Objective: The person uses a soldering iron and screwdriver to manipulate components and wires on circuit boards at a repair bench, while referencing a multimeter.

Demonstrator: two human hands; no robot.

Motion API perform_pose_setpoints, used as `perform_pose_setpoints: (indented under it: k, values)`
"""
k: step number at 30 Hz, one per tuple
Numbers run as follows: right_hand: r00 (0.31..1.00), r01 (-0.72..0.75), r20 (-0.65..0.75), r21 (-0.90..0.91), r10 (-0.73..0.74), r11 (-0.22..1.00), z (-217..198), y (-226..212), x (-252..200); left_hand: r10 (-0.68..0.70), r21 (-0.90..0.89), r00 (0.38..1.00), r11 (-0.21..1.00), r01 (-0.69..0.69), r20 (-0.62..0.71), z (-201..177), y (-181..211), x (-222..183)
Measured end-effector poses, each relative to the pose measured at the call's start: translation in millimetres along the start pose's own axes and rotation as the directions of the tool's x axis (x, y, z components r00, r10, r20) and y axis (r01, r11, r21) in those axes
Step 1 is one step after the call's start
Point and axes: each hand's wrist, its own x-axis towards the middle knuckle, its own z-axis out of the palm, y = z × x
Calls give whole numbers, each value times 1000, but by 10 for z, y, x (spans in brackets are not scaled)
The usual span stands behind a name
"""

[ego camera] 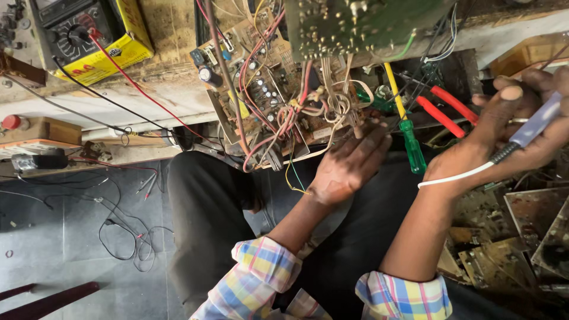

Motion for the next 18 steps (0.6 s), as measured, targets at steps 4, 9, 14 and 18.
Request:
perform_pose_setpoints:
  k: [4, 9, 14, 18]
  values:
    - [995, 87, 55, 44, -89, 995, -21, -206, -115, 78, -177, 995, 980, -88, -65, -298, 308, -62]
    - [985, 104, 126, 111, -118, 988, -102, -761, -536, -31, -414, 999, 910, 15, -31, -837, 669, -392]
    - [968, -53, 247, 55, 38, 997, -295, -1179, -1361, -332, -500, 943, 822, 271, -35, -1098, 749, -673]
    - [939, -139, 317, -1, 133, 990, -301, -1330, -1802, -556, -697, 831, 606, 382, -28, -1063, 754, -720]
